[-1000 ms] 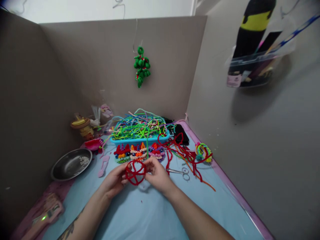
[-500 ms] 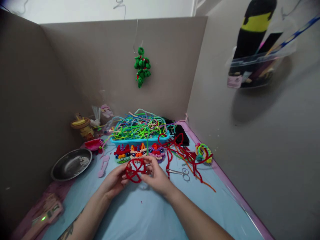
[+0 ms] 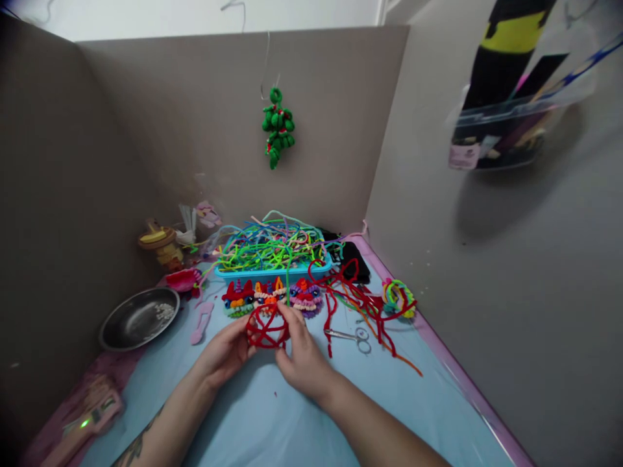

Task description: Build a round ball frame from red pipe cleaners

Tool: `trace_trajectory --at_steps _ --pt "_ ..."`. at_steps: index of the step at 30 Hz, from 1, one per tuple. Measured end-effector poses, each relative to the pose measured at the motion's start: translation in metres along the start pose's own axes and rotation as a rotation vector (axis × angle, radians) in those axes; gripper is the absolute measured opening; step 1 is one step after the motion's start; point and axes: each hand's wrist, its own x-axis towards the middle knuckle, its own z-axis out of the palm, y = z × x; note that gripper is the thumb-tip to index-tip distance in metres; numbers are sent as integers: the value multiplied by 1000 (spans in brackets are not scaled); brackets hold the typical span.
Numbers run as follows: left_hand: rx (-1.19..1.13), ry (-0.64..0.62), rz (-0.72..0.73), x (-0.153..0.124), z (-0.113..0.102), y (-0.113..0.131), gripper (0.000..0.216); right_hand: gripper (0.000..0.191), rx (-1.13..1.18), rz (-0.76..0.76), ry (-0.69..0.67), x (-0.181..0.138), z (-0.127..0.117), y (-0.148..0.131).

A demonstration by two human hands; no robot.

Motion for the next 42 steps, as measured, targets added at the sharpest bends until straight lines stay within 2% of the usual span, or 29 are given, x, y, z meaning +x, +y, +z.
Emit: trace_trajectory --at_steps 4,11,15,17,19,21,24,30,36,39,42 --pt "3 -2 8 1 0 -1 16 82 -30 -22 5 -1 0 -2" --pt "-40 -46 19 -1 2 2 12 75 48 100 72 0 1 0" --pt "-77 -45 34 -2 2 4 11 42 25 70 237 4 -2 -4" --pt "-106 -63 43 -2 2 5 11 21 19 61 255 6 -5 -7" --pt "-136 -81 48 -2 1 6 10 11 23 69 242 7 -7 -8" --pt "-161 -87 49 -2 1 6 9 12 44 93 255 7 -8 -8" --pt "-161 -67 29 -3 2 7 7 24 150 158 268 7 -7 -4" --pt "-79 -68 -9 -2 2 3 7 29 629 372 136 11 -6 1" --pt "39 -80 -11 -4 2 -1 10 32 904 597 94 17 -8 0" --pt "116 -85 -18 -5 3 -2 12 33 982 686 49 17 -8 1" --pt "175 -96 -19 -5 3 -3 12 31 976 712 0 18 -9 1"
